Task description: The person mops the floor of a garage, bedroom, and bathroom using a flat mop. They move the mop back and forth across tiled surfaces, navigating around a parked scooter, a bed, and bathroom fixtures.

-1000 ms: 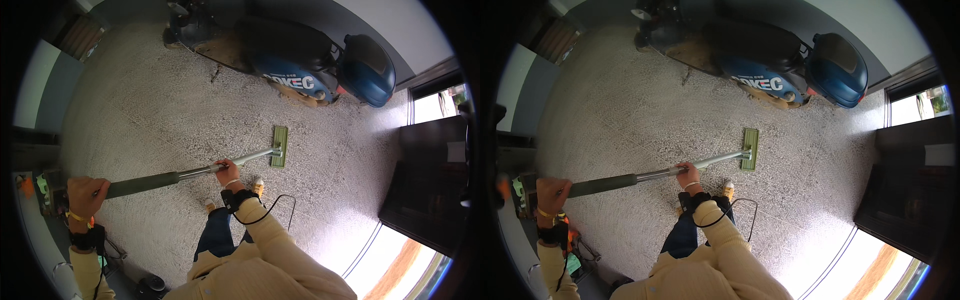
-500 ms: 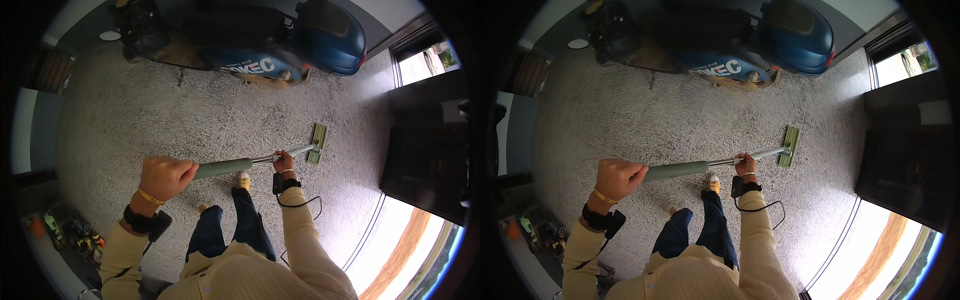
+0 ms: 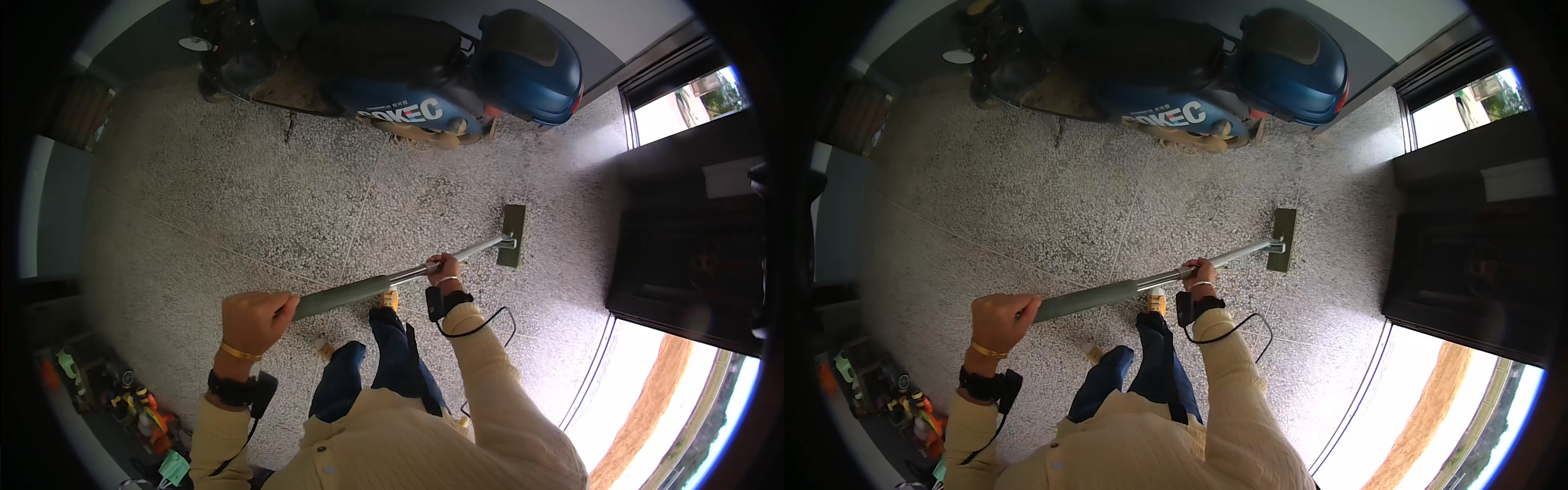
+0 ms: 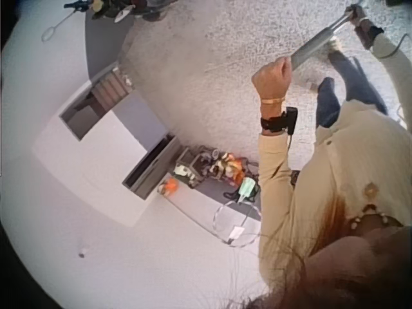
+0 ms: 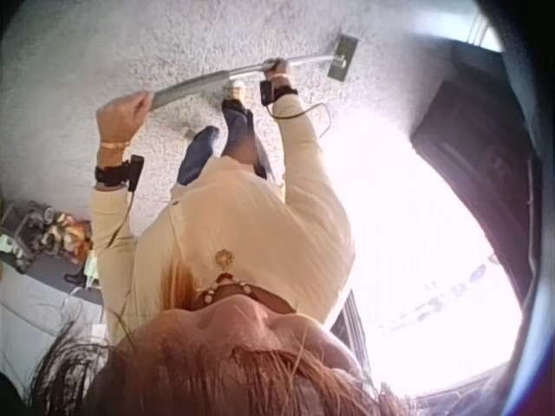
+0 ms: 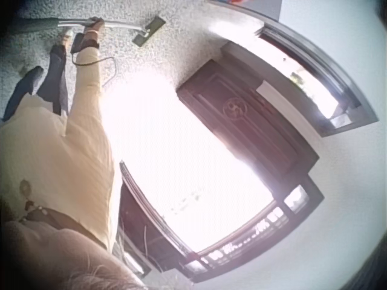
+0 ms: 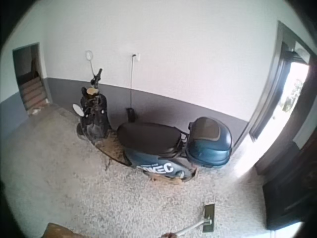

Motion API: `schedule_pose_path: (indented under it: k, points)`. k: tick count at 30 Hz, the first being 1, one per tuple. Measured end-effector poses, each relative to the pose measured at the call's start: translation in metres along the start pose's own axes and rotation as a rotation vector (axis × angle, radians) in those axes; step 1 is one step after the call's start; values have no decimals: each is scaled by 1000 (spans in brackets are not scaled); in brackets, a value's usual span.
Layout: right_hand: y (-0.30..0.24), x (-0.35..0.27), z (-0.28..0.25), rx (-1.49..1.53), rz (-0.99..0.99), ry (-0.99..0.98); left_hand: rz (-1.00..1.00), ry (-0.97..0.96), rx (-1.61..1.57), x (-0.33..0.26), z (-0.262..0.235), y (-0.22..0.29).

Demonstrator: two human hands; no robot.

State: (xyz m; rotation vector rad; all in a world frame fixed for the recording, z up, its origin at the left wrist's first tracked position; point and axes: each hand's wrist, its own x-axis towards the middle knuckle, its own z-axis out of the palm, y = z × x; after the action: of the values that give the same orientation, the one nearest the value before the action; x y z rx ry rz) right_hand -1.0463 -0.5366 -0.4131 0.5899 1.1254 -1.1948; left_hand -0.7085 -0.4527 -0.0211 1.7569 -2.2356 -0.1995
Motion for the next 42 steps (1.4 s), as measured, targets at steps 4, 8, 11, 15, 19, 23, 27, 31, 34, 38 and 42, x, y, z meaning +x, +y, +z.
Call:
schedule_pose_path:
  k: [4,8,11,15,19,23,27,31,34,38,42]
  points:
    - [121,-83,34,-18,121,-24,-140,-10,100,-91,-82,-52]
    - [270,-179,40,-139,272,-129,-283,28,176,-215,-179,-94]
    - [395,-252,19,-187,472,-145,-417,66,287,-335,-256,-110]
    - [546,-347,-38,-386,760,-258,-637,4,482,-490,-346,-94]
    - [675,-426,-114,-481,1020,-250,-851,-23,651,-605,-401,-42]
    - [774,-491,-194,-605,1149,-218,-1066,-115,715,-678,-425,0]
    - [847,-526,-253,-664,1214,-54,-1132,-146,785,-706,-428,5]
    - [887,-522,-291,-677,1238,60,-1149,-271,786,-722,-410,-3]
    - [894,-511,-306,-820,1171,17,-1199,-190,770,-747,-392,-14]
    - [880,-504,-307,-754,1237,-90,-1192,-194,710,-774,-399,-26]
    - [839,-487,-283,-703,1173,-211,-1078,-151,689,-761,-409,-43]
